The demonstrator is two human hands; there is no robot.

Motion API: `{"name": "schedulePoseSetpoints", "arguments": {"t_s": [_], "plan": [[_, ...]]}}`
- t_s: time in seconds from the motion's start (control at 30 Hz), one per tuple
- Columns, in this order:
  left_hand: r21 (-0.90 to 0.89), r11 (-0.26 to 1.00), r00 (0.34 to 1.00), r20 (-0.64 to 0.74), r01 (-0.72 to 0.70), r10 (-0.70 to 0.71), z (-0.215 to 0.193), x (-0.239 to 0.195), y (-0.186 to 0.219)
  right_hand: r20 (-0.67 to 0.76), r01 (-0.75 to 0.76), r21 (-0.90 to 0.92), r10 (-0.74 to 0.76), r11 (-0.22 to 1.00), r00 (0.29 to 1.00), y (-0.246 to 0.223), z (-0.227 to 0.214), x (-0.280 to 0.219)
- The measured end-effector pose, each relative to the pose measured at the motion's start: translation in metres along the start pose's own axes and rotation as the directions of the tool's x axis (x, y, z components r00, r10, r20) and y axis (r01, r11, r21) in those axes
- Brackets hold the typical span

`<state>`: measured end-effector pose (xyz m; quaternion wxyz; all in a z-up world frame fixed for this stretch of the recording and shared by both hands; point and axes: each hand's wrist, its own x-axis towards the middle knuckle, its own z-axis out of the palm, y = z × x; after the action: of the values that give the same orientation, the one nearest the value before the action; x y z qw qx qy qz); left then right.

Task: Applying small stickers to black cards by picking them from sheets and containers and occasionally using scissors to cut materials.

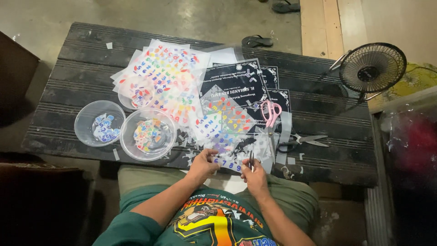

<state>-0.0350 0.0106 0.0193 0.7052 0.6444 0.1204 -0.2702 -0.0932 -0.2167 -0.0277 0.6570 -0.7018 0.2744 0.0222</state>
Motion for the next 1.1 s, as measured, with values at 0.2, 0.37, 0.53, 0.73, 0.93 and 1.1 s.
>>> {"name": "schedulePoseSetpoints", "arguments": {"t_s": [0.2, 0.37, 0.53, 0.73, 0.93, 1.1], "plan": [[0.654, 0.685, 0.937, 0.110, -0.320, 0.332, 0.009, 0.001, 0.008, 0.041, 0.045, -0.173, -0.039, 0.984, 0.998, -0.043, 0.006, -0.027], [0.816, 0.309, 0.830, 0.326, -0.489, 0.452, 0.017, 0.008, -0.012, 0.112, 0.112, -0.129, -0.098, 0.985, 0.989, -0.029, 0.010, -0.026], [0.823, 0.207, 0.776, 0.371, -0.530, 0.511, 0.018, 0.012, -0.019, 0.111, 0.157, -0.186, -0.138, 0.970, 0.984, -0.016, 0.006, -0.020], [0.764, 0.169, 0.723, 0.479, -0.623, 0.497, 0.016, 0.015, -0.033, 0.181, 0.194, -0.309, -0.143, 0.931, 0.973, -0.040, 0.006, -0.032], [0.757, 0.315, 0.797, 0.424, -0.572, 0.429, 0.015, 0.010, -0.016, 0.107, 0.125, -0.205, -0.105, 0.971, 0.989, -0.030, 0.004, -0.027], [0.266, 0.951, 0.987, -0.070, 0.156, -0.143, 0.016, -0.031, 0.079, 0.094, 0.003, -0.057, 0.002, 0.998, 0.996, -0.030, 0.001, -0.021]]}}
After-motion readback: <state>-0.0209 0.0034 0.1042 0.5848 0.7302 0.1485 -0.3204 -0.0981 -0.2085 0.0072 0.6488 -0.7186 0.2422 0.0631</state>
